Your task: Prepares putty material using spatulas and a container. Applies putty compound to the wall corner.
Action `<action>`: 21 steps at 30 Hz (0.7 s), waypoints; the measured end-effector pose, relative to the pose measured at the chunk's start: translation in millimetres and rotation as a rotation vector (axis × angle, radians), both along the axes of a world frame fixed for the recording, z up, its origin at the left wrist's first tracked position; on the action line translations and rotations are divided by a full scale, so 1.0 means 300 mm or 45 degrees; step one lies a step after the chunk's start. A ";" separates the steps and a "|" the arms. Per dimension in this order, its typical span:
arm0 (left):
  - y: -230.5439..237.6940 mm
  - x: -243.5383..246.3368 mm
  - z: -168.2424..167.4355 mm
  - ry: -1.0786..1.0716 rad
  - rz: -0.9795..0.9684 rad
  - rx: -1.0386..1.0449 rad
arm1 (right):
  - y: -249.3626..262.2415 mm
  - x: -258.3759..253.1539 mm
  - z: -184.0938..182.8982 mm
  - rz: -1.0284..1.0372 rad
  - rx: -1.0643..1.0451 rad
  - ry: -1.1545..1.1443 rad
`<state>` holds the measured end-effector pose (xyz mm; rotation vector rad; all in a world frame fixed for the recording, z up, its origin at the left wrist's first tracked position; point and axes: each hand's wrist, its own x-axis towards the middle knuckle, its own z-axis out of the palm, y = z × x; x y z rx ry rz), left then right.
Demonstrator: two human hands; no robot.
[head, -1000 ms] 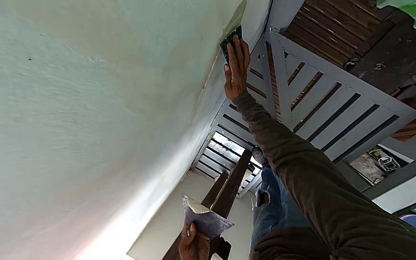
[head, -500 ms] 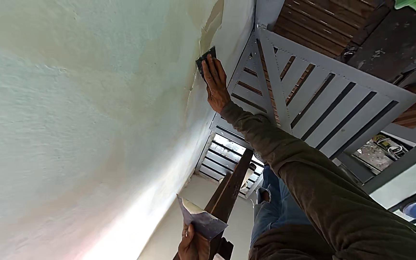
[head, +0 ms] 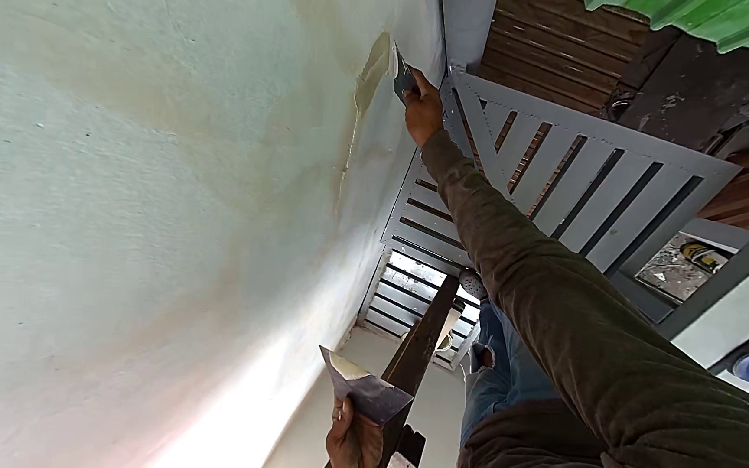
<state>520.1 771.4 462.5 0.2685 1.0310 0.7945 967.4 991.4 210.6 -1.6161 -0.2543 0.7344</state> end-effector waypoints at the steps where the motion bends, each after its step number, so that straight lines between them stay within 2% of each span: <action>1: -0.001 0.000 0.001 -0.023 -0.001 0.003 | 0.005 0.011 -0.006 0.014 0.002 -0.018; 9: -0.019 -0.009 0.004 -0.058 -0.033 0.014 | -0.023 0.011 0.008 0.152 0.063 0.181; 17: -0.020 0.007 0.004 -0.071 -0.062 0.025 | -0.063 -0.173 0.074 0.153 0.213 0.063; 21: -0.013 0.009 -0.004 -0.097 -0.104 0.022 | -0.139 -0.245 0.107 0.362 0.195 0.055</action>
